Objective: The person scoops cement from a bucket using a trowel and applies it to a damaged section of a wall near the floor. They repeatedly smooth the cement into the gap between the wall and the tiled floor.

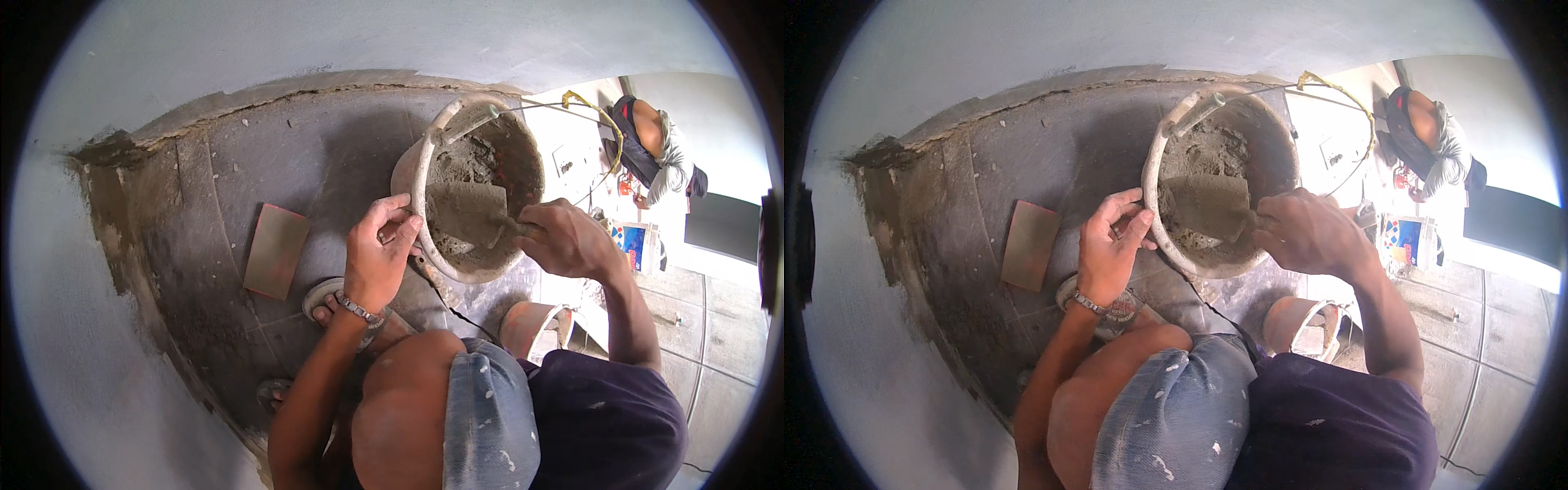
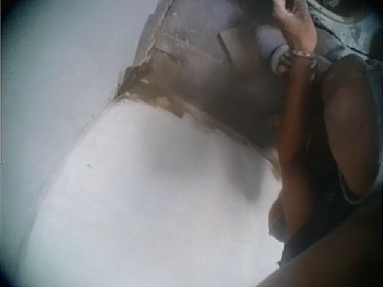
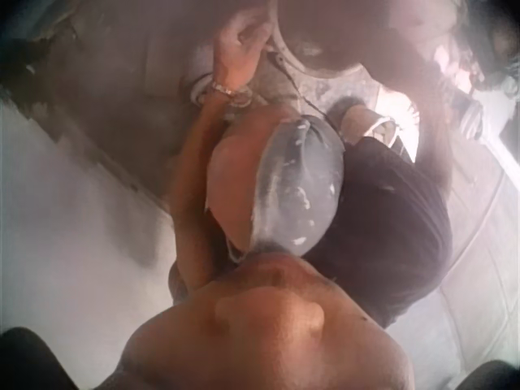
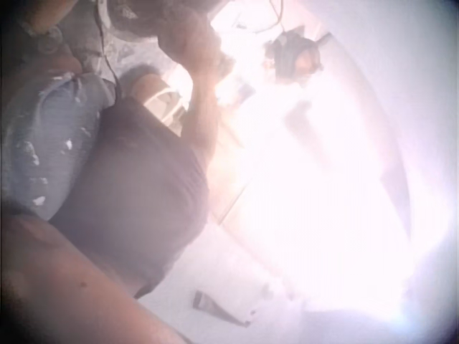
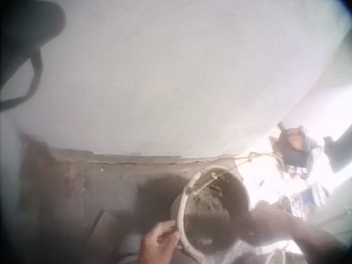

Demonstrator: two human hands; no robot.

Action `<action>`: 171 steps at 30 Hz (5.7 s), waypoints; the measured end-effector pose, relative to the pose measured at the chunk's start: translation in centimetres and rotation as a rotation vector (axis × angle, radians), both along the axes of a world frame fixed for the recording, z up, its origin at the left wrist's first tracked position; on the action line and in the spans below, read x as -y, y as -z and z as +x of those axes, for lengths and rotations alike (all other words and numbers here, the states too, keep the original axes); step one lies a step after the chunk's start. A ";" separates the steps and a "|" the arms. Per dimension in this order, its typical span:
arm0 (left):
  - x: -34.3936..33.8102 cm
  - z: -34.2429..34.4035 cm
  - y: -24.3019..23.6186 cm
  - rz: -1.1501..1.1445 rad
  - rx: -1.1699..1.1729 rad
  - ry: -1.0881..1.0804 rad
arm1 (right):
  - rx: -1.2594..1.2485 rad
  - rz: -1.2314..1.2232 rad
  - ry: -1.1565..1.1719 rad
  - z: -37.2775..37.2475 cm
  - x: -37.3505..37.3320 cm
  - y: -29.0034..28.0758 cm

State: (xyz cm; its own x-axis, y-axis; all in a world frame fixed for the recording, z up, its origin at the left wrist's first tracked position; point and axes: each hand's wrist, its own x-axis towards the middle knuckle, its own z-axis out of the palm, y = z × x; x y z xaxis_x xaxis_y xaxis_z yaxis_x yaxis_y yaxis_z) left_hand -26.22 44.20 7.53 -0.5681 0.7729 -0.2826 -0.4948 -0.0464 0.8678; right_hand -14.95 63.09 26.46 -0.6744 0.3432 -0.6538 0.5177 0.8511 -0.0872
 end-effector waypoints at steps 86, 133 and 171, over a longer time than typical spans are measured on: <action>12.0 -10.1 5.5 -0.346 -0.149 -0.408 | -0.534 -0.032 0.091 9.6 -3.3 7.1; 24.7 -13.1 15.6 -0.842 -0.780 -0.723 | -0.334 -0.708 0.485 -7.4 10.1 3.2; 29.5 -10.0 5.7 -1.102 -0.741 -0.140 | -0.149 -1.854 1.219 -23.1 29.5 24.7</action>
